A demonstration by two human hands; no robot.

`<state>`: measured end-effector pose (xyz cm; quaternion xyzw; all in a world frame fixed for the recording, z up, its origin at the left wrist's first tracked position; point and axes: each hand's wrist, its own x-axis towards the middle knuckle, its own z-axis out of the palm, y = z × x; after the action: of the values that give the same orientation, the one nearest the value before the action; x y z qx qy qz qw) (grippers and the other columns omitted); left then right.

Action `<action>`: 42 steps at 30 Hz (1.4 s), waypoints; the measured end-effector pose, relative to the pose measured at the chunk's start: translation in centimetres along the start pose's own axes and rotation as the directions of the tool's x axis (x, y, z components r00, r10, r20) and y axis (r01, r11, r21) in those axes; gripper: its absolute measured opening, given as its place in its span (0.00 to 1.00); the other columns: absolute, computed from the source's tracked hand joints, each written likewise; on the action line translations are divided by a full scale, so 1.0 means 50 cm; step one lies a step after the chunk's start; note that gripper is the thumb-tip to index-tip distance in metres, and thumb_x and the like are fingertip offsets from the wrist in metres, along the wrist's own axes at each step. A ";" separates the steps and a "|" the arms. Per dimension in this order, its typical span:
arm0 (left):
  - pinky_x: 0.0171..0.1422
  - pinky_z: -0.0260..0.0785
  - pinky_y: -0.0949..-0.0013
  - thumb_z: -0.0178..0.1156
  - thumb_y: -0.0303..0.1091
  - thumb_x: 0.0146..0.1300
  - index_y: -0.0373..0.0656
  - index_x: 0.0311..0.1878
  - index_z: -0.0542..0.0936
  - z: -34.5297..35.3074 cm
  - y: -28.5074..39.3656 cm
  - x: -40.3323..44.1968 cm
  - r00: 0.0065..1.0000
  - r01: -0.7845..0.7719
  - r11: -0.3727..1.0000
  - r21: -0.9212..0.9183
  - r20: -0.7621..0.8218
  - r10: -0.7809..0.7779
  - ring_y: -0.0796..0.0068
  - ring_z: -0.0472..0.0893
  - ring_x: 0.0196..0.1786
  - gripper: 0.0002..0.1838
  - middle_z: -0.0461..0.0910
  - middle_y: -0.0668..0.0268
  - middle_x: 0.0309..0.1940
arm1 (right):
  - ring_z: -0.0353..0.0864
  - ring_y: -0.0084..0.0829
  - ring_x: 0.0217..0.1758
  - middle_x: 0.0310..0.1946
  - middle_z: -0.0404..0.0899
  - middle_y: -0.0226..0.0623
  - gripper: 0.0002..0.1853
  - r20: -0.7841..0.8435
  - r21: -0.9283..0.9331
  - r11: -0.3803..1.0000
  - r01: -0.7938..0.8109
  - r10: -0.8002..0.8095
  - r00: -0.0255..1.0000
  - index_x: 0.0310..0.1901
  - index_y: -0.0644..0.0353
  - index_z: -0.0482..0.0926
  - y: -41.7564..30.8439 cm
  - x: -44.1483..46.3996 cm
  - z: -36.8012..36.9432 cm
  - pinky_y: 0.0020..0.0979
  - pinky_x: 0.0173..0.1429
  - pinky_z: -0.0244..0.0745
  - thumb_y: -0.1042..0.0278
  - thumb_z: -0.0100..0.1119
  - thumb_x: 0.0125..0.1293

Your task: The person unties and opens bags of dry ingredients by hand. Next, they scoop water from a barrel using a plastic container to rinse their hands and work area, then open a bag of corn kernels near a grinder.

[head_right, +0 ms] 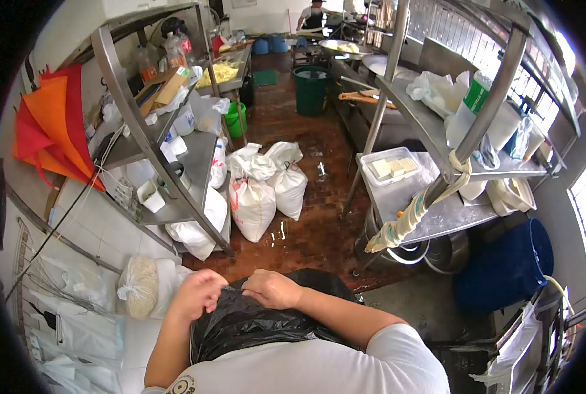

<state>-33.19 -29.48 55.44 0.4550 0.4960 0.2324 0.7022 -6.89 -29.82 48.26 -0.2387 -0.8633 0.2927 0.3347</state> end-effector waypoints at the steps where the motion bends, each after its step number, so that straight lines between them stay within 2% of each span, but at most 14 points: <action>1: 0.39 0.76 0.58 0.60 0.36 0.74 0.42 0.51 0.82 0.002 0.005 0.000 1.000 -0.013 1.000 0.007 -0.001 0.013 0.68 0.82 0.34 0.10 0.82 0.63 0.29 | 0.81 0.45 0.41 0.38 0.83 0.43 0.11 -0.075 0.076 0.992 -0.098 0.103 0.992 0.49 0.63 0.82 0.006 -0.016 0.011 0.42 0.50 0.78 0.64 0.59 0.76; 3: 0.38 0.75 0.65 0.58 0.32 0.76 0.43 0.59 0.78 0.019 0.040 -0.008 0.877 -0.416 0.501 -0.759 -0.190 0.441 0.74 0.81 0.37 0.12 0.82 0.66 0.37 | 0.81 0.40 0.39 0.37 0.83 0.40 0.12 -0.148 0.140 0.975 -0.171 0.192 0.970 0.48 0.63 0.82 0.025 -0.007 -0.012 0.39 0.47 0.77 0.62 0.57 0.78; 5: 0.39 0.75 0.67 0.57 0.30 0.76 0.44 0.66 0.74 0.036 0.015 0.019 0.861 -0.496 0.477 -0.725 -0.344 0.374 0.77 0.81 0.37 0.17 0.82 0.67 0.39 | 0.79 0.27 0.36 0.34 0.81 0.32 0.13 0.072 0.803 0.375 -0.464 0.711 0.699 0.46 0.62 0.80 0.024 -0.017 -0.004 0.30 0.41 0.74 0.60 0.52 0.81; 7: 0.43 0.75 0.69 0.60 0.31 0.75 0.44 0.63 0.76 0.061 -0.025 0.045 0.935 -0.332 0.913 -0.237 -0.212 0.284 0.78 0.81 0.39 0.16 0.83 0.68 0.40 | 0.78 0.22 0.38 0.35 0.80 0.29 0.14 0.103 0.872 0.280 -0.402 0.698 0.709 0.44 0.60 0.79 0.017 -0.017 0.003 0.27 0.41 0.72 0.58 0.52 0.82; 9: 0.45 0.74 0.71 0.63 0.32 0.73 0.43 0.62 0.78 0.098 -0.031 0.042 0.944 -0.322 0.930 0.176 0.135 0.301 0.79 0.82 0.42 0.16 0.85 0.69 0.42 | 0.78 0.23 0.38 0.36 0.81 0.30 0.13 0.226 0.928 0.124 -0.352 0.563 0.795 0.45 0.61 0.79 0.007 -0.019 0.014 0.27 0.42 0.73 0.60 0.52 0.81; 20: 0.42 0.72 0.73 0.66 0.34 0.72 0.39 0.44 0.79 0.071 -0.125 0.067 0.989 -0.107 0.994 -0.020 0.104 0.108 0.79 0.81 0.39 0.09 0.87 0.64 0.42 | 0.77 0.20 0.36 0.35 0.81 0.28 0.12 0.323 0.842 0.194 -0.503 0.566 0.758 0.42 0.59 0.78 0.001 -0.018 0.027 0.25 0.40 0.71 0.59 0.57 0.80; 22: 0.42 0.75 0.67 0.66 0.31 0.68 0.37 0.44 0.80 0.077 -0.128 0.067 0.823 -0.473 0.687 0.552 -0.003 0.568 0.70 0.83 0.38 0.08 0.86 0.60 0.43 | 0.74 0.18 0.33 0.35 0.81 0.28 0.09 0.285 0.894 0.039 -0.447 0.720 0.633 0.43 0.59 0.78 0.009 -0.010 0.041 0.23 0.36 0.68 0.62 0.61 0.77; 23: 0.42 0.75 0.67 0.66 0.31 0.68 0.37 0.44 0.80 0.082 -0.120 0.060 0.825 -0.462 0.693 0.553 -0.019 0.565 0.70 0.83 0.38 0.08 0.86 0.60 0.43 | 0.74 0.18 0.33 0.35 0.81 0.28 0.09 0.300 0.889 0.032 -0.456 0.712 0.635 0.43 0.59 0.78 0.005 -0.005 0.049 0.23 0.36 0.68 0.62 0.61 0.77; 25: 0.42 0.76 0.63 0.63 0.26 0.67 0.38 0.43 0.81 0.097 -0.085 0.054 0.495 -0.629 0.249 0.736 0.133 0.858 0.61 0.82 0.35 0.05 0.85 0.58 0.40 | 0.72 0.18 0.31 0.35 0.81 0.27 0.08 0.292 0.887 0.005 -0.462 0.770 0.567 0.44 0.58 0.78 -0.002 0.005 0.054 0.22 0.33 0.65 0.64 0.64 0.75; 27: 0.42 0.75 0.59 0.62 0.25 0.66 0.38 0.43 0.80 0.081 -0.085 0.052 0.427 -0.655 0.240 0.716 0.090 0.900 0.51 0.81 0.34 0.05 0.84 0.54 0.37 | 0.69 0.16 0.29 0.34 0.80 0.27 0.09 0.293 0.886 0.018 -0.463 0.753 0.589 0.47 0.60 0.79 -0.013 0.015 0.051 0.21 0.33 0.62 0.66 0.66 0.73; 29: 0.41 0.74 0.60 0.61 0.26 0.67 0.38 0.43 0.80 0.054 -0.108 0.055 0.747 -0.500 0.579 0.644 -0.018 0.664 0.53 0.83 0.36 0.04 0.83 0.53 0.35 | 0.74 0.18 0.33 0.37 0.82 0.28 0.11 0.247 0.833 0.174 -0.525 0.733 0.634 0.52 0.63 0.80 -0.034 0.033 0.043 0.23 0.36 0.69 0.69 0.66 0.72; 31: 0.41 0.74 0.59 0.61 0.26 0.68 0.37 0.42 0.79 0.050 -0.116 0.053 0.755 -0.489 0.655 0.576 -0.095 0.648 0.55 0.83 0.35 0.04 0.82 0.52 0.33 | 0.79 0.21 0.39 0.41 0.84 0.31 0.13 0.186 0.741 0.324 -0.589 0.743 0.642 0.55 0.65 0.82 -0.054 0.050 0.054 0.26 0.43 0.76 0.71 0.65 0.72; 38: 0.45 0.73 0.51 0.61 0.25 0.65 0.36 0.40 0.77 0.014 -0.118 0.046 0.657 -0.575 0.543 0.612 -0.050 0.752 0.46 0.80 0.38 0.04 0.79 0.51 0.33 | 0.82 0.44 0.48 0.42 0.81 0.45 0.09 -0.329 0.137 0.856 -0.498 0.514 0.792 0.48 0.63 0.84 -0.064 0.084 0.103 0.39 0.58 0.77 0.76 0.63 0.68; 42: 0.46 0.72 0.50 0.62 0.25 0.63 0.36 0.41 0.76 -0.008 -0.148 0.067 0.558 -0.556 0.402 0.728 -0.032 0.829 0.45 0.79 0.41 0.06 0.78 0.51 0.36 | 0.78 0.39 0.43 0.42 0.75 0.38 0.05 -0.332 -0.088 0.907 -0.412 0.363 0.871 0.43 0.63 0.83 -0.025 0.079 0.113 0.37 0.55 0.75 0.73 0.64 0.69</action>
<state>-33.11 -30.24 47.36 0.7758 0.4291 0.4084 0.2172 -13.84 -30.27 47.39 -0.4754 -0.7550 0.2446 0.3797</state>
